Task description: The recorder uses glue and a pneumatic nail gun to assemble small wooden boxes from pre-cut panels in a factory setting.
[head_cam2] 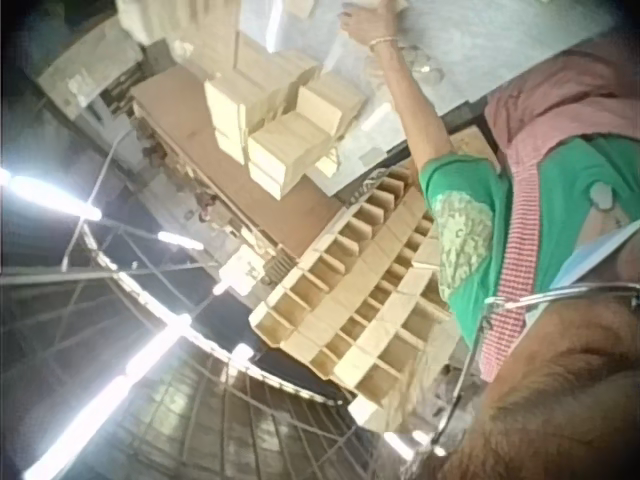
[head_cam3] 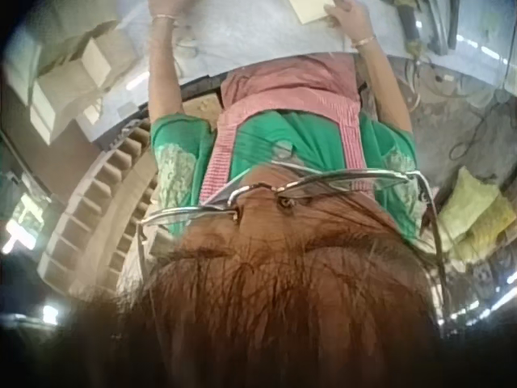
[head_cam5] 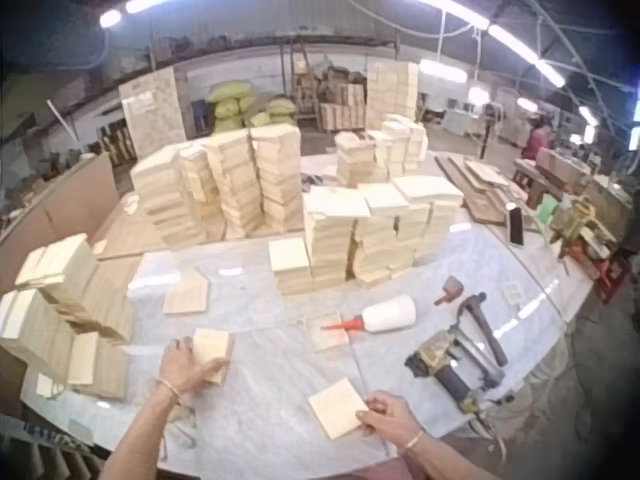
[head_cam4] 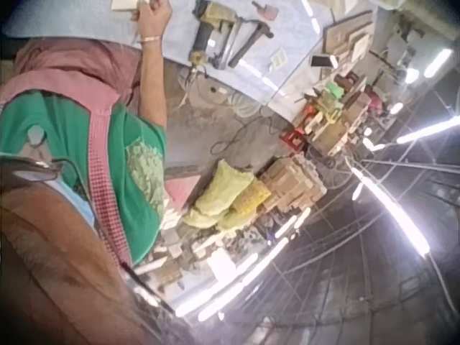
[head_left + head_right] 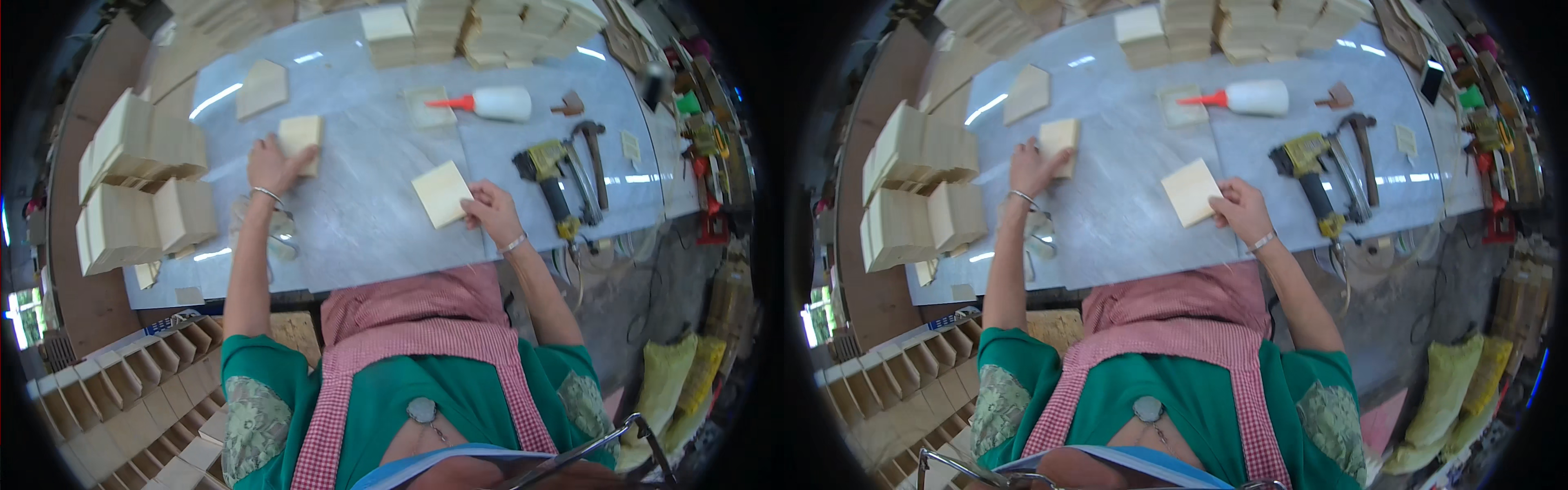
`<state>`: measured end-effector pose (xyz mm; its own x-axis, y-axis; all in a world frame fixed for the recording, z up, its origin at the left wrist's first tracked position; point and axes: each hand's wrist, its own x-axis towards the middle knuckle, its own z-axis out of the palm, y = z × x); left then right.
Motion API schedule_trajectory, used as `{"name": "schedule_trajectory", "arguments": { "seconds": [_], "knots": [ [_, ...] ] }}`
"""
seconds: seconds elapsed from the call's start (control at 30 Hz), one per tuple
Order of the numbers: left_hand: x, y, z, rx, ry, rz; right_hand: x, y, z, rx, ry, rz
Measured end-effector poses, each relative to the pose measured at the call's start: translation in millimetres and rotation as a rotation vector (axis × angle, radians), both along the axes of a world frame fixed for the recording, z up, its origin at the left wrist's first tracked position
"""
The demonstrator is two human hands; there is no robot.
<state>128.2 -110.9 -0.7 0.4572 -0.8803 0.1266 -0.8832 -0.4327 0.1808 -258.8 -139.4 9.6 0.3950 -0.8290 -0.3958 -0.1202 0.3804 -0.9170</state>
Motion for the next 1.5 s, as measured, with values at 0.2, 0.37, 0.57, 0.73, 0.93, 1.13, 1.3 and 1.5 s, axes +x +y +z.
{"name": "schedule_trajectory", "arguments": {
  "seconds": [0.2, 0.37, 0.57, 0.73, 0.93, 1.13, 1.3, 1.5],
  "knots": [
    [-3, -14, 25, 0.21, 0.051, 0.007, 8, -13, 11, 0.006, 0.175, 0.065],
    [1, -5, 31, 0.068, -0.086, -0.046, 6, -16, 6, -0.067, 0.242, 0.171],
    [5, -5, 40, 0.138, -0.015, -0.026, 3, -16, 13, 0.036, 0.152, 0.269],
    [16, 5, 16, 0.034, 0.083, -0.032, -3, -9, 21, 0.092, -0.01, 0.184],
    [6, 14, 31, -0.102, 0.255, 0.055, -10, -11, 25, 0.172, -0.153, 0.058],
    [-18, 39, 48, -0.272, 1.046, 0.071, -6, -17, 23, 0.151, -0.227, -0.083],
    [-102, 53, 35, -0.525, 1.432, -0.053, 24, -41, 49, 0.01, -0.358, -0.153],
    [-155, 60, -5, -0.585, 1.491, -0.221, 63, -51, 71, -0.1, -0.338, -0.054]
  ]
}}
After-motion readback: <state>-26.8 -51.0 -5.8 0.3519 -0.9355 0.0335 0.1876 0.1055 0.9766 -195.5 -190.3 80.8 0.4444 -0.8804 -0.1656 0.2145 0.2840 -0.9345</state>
